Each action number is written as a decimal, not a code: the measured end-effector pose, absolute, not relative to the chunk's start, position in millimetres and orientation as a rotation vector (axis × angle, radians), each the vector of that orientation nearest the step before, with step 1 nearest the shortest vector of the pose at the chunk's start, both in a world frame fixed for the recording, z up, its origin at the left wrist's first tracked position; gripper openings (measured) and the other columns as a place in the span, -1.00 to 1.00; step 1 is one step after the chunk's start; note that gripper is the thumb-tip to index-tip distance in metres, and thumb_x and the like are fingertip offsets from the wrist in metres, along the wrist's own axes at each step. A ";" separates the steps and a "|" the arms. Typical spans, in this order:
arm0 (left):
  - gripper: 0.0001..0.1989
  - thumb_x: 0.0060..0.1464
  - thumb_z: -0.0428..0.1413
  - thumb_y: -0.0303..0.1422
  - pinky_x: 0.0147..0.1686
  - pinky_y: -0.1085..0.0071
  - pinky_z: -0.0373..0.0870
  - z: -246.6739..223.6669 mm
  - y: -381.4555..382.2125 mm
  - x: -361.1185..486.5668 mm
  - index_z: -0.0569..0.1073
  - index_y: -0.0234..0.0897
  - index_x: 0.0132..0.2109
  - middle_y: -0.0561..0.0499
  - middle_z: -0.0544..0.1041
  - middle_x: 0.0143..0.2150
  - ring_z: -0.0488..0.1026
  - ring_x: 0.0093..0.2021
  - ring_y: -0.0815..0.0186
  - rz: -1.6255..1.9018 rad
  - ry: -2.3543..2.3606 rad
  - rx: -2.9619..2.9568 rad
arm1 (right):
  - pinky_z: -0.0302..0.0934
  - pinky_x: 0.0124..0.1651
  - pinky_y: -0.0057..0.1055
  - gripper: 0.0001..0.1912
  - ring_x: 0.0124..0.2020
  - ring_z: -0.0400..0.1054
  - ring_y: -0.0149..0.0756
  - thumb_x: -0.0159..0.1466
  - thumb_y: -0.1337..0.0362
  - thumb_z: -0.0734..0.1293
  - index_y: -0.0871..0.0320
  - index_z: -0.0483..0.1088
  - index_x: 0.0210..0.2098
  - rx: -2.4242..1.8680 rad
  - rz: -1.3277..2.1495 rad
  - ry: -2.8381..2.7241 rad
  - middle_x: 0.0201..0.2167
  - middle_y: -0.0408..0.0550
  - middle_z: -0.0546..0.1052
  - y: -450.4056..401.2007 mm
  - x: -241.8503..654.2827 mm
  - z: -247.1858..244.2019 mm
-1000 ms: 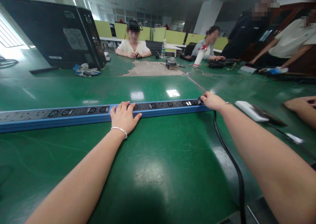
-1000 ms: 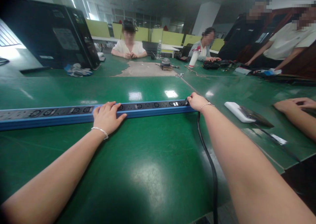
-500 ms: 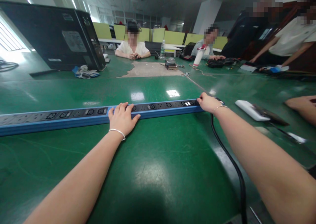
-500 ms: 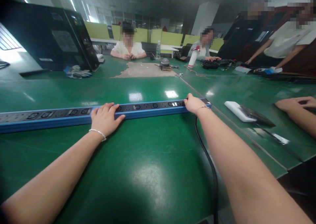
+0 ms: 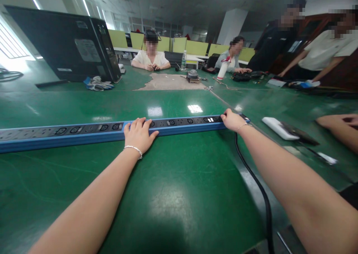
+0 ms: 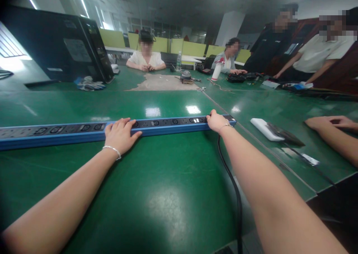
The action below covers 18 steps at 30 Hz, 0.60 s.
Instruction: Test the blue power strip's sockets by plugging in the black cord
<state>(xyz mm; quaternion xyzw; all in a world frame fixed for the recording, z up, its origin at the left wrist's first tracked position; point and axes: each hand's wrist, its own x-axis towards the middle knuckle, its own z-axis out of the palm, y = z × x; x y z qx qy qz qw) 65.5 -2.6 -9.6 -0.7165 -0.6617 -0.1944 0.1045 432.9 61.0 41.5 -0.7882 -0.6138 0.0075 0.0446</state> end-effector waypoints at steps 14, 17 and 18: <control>-0.47 0.10 -0.07 -0.04 0.16 0.05 -0.03 -10.5 -2.4 65.8 0.30 -0.17 0.15 -0.13 0.31 0.21 0.15 0.23 0.06 -0.611 -1.947 -2.119 | 0.20 -0.07 -0.26 -0.58 -0.09 0.39 -0.04 0.28 0.10 0.11 0.22 0.32 -0.02 -2.358 -0.014 -1.733 -0.13 0.23 0.50 54.9 433.9 36.6; -0.47 0.10 -0.07 -0.04 0.17 0.05 -0.04 -10.6 -2.8 65.8 0.30 -0.16 0.15 -0.13 0.30 0.22 0.15 0.23 0.06 -0.602 -1.953 -2.119 | 0.19 -0.10 -0.29 -0.60 -0.11 0.39 -0.05 0.27 0.11 0.13 0.23 0.35 -0.05 -2.348 -0.013 -1.710 -0.14 0.24 0.51 48.4 430.8 44.9; -0.47 0.10 -0.07 -0.04 0.17 0.05 -0.05 -10.5 -2.9 65.9 0.30 -0.16 0.15 -0.13 0.30 0.22 0.14 0.23 0.06 -0.598 -1.956 -2.121 | 0.18 -0.12 -0.30 -0.60 -0.11 0.38 -0.05 0.27 0.11 0.13 0.23 0.36 -0.06 -2.333 -0.030 -1.677 -0.14 0.24 0.50 46.4 431.2 51.2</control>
